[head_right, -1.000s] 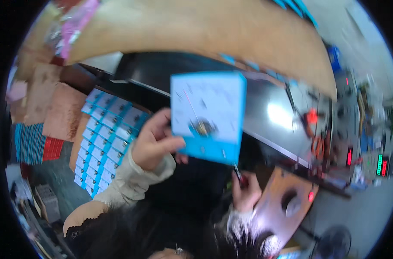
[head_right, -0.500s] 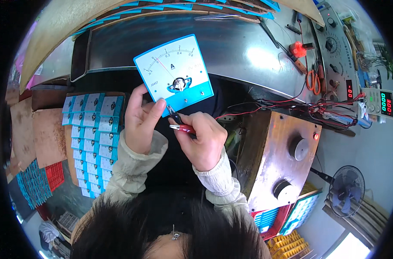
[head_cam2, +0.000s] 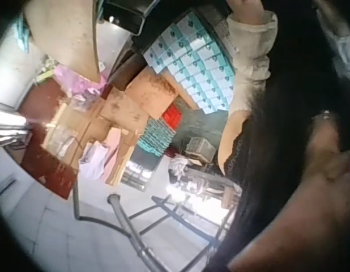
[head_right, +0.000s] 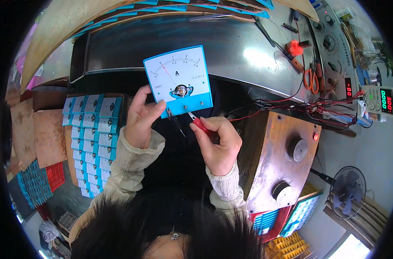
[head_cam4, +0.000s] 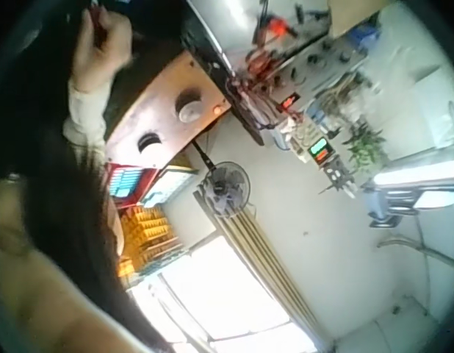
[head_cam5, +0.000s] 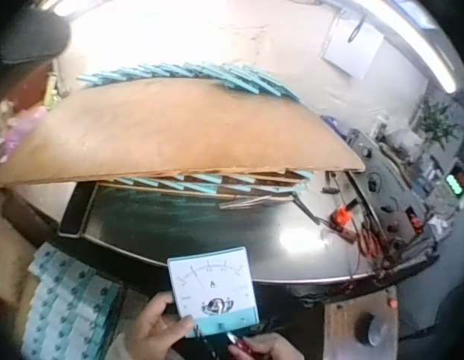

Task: Testing analog ammeters at a specialized testing station using hand probes.

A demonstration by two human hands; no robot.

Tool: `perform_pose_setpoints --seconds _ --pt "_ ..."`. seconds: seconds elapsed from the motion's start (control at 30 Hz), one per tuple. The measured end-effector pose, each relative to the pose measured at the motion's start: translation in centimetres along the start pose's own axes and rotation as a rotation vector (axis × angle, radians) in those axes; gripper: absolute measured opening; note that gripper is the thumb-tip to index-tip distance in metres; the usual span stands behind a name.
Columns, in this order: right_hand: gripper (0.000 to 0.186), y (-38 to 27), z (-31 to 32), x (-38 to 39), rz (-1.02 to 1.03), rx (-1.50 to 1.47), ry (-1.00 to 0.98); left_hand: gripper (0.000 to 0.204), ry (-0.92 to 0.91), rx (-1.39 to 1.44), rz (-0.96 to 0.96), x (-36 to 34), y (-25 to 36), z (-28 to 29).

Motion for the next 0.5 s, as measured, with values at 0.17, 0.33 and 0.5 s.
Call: perform_pose_setpoints --seconds 0.17,0.33,0.5 --pt "0.017 -0.3 0.2 -0.5 0.089 0.137 0.018 0.04 -0.034 -0.034 -0.004 0.3 0.2 -1.4" --pt "0.016 1.5 1.1 -0.5 -0.024 -0.047 0.015 0.04 -0.048 -0.04 0.0 0.0 -0.1 -2.0" --pt "0.016 1.3 1.4 -0.4 -0.033 -0.14 -0.057 0.04 -0.043 -0.05 0.001 0.3 -0.2 -2.6"
Point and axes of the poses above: each hand's wrist, its own x-axis away from the middle knuckle, its own z-axis out of the back of the hand, y = z × x, the point moved 8 cm from there along -x, towards the middle knuckle, and after that the axes turned 9 degrees about -x, right-handed, at the moved point
